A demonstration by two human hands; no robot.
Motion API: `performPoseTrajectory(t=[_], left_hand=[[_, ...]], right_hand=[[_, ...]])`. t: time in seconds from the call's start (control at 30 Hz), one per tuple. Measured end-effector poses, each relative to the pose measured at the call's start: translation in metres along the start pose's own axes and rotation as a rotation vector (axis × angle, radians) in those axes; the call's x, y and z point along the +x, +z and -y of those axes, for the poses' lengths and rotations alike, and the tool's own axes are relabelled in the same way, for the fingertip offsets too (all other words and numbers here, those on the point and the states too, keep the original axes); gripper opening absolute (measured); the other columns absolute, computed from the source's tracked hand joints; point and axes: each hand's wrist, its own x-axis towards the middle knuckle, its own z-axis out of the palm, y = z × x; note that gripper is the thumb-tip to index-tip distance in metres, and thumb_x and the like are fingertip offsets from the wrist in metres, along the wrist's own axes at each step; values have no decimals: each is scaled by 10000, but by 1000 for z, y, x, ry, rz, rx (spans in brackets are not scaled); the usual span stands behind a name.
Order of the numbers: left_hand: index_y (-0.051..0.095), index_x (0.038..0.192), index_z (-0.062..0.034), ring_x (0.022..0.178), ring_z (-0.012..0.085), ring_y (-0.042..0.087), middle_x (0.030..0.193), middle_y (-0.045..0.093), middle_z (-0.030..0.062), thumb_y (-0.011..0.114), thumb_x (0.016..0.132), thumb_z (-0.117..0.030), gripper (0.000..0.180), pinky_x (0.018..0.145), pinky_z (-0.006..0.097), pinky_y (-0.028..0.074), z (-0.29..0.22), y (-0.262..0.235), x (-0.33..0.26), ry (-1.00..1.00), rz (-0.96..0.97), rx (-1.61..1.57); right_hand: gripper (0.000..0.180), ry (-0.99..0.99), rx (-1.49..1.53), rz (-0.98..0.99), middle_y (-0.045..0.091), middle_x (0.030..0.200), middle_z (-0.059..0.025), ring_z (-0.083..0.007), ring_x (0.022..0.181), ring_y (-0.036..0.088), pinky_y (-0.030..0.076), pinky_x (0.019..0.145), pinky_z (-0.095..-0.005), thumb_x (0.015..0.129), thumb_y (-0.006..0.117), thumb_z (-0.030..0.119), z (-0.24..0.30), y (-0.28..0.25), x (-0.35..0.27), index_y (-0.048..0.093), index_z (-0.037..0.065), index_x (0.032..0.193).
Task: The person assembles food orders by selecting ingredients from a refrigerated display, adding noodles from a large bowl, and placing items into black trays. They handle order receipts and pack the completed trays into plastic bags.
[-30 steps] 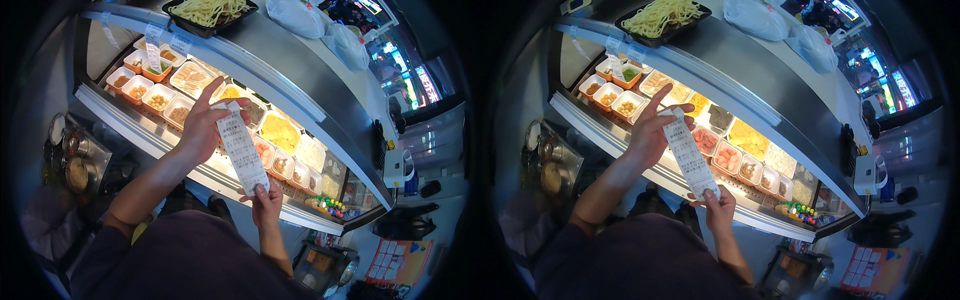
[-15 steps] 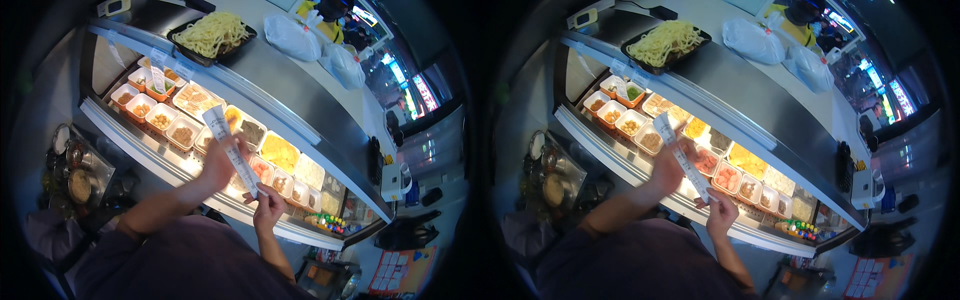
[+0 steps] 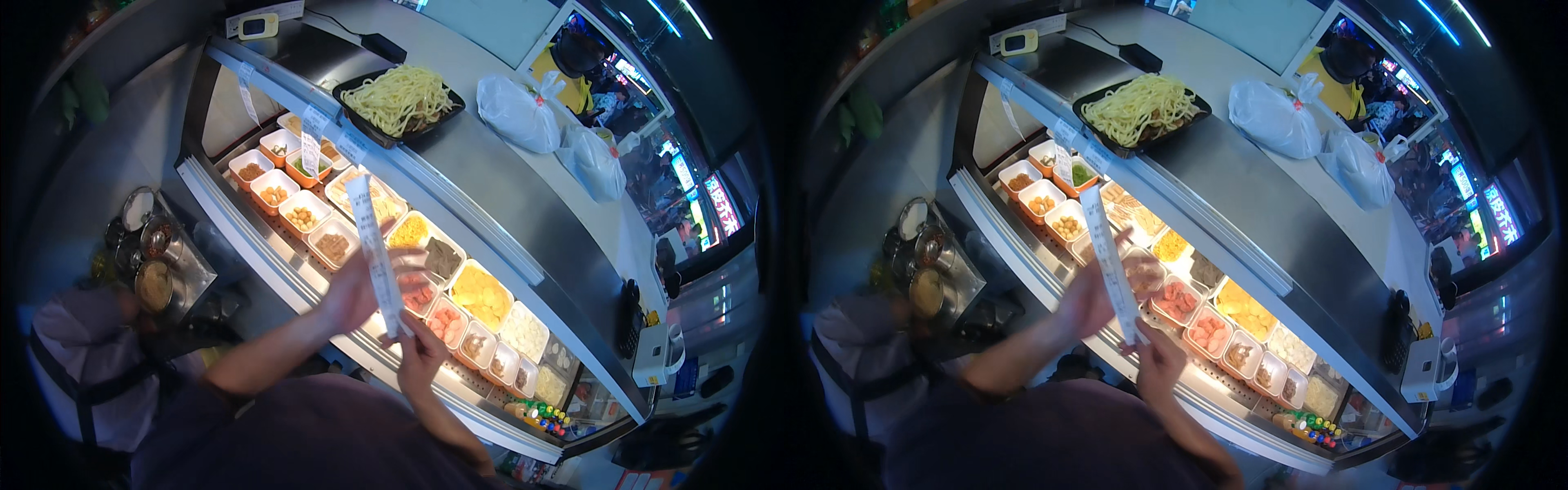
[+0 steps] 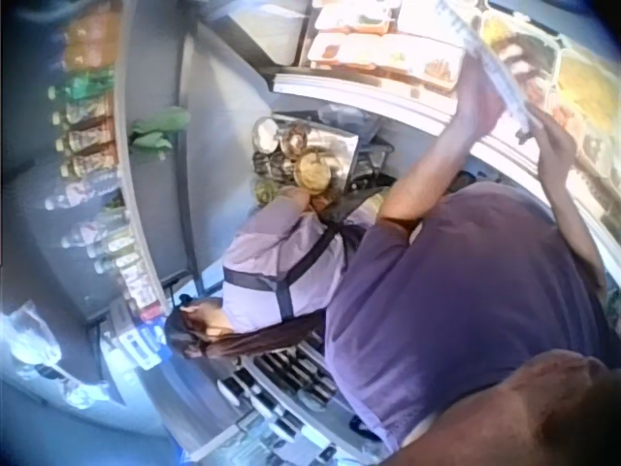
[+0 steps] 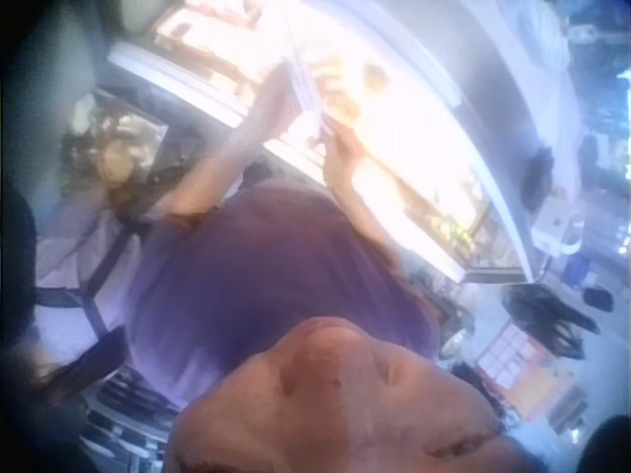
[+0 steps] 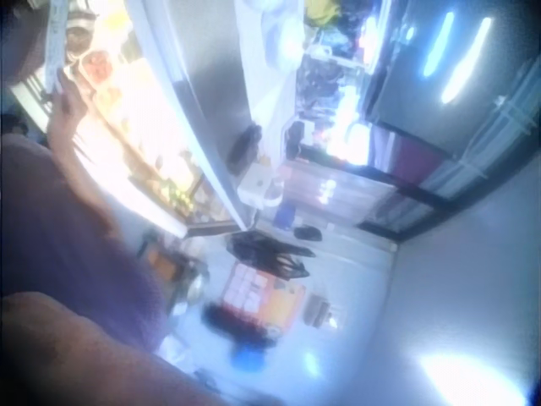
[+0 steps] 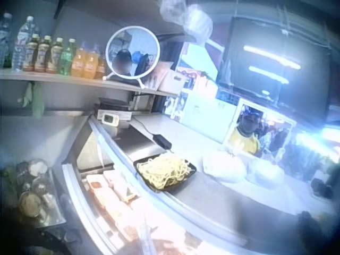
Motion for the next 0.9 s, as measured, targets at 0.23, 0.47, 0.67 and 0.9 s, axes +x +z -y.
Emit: performPoseTrajectory(t=[0.23,0.47,0.67,0.9], left_hand=[[408,1476,0,567,101,535,775,558,39,598,908,-7,599,572,273,570,-56,-73,-23,-6,-234,449],[517,1397,3,615,78,574,819,593,0,751,911,-110,551,528,234,500,-47,-108,-22,-217,-136,656],[551,1367,5,639,76,572,825,606,3,717,942,-125,473,561,236,496,-58,-129,7,-274,2,688],[573,1358,-18,555,72,544,708,578,-5,707,959,-127,435,525,227,460,-62,-121,47,-303,57,776]], right_hand=[[293,-96,-368,77,727,962,-120,-158,853,717,569,741,-297,998,635,111,76,4,142,635,-3,1268],[581,257,-89,230,695,1044,-215,-223,721,730,605,645,-277,942,624,80,80,26,347,381,-188,1396],[446,-23,-154,-82,690,1051,-163,-184,715,717,568,593,-255,971,642,141,83,61,307,531,-103,1327],[229,24,-391,9,696,738,-64,-120,644,687,510,559,-250,952,707,192,29,53,157,695,-37,958]])
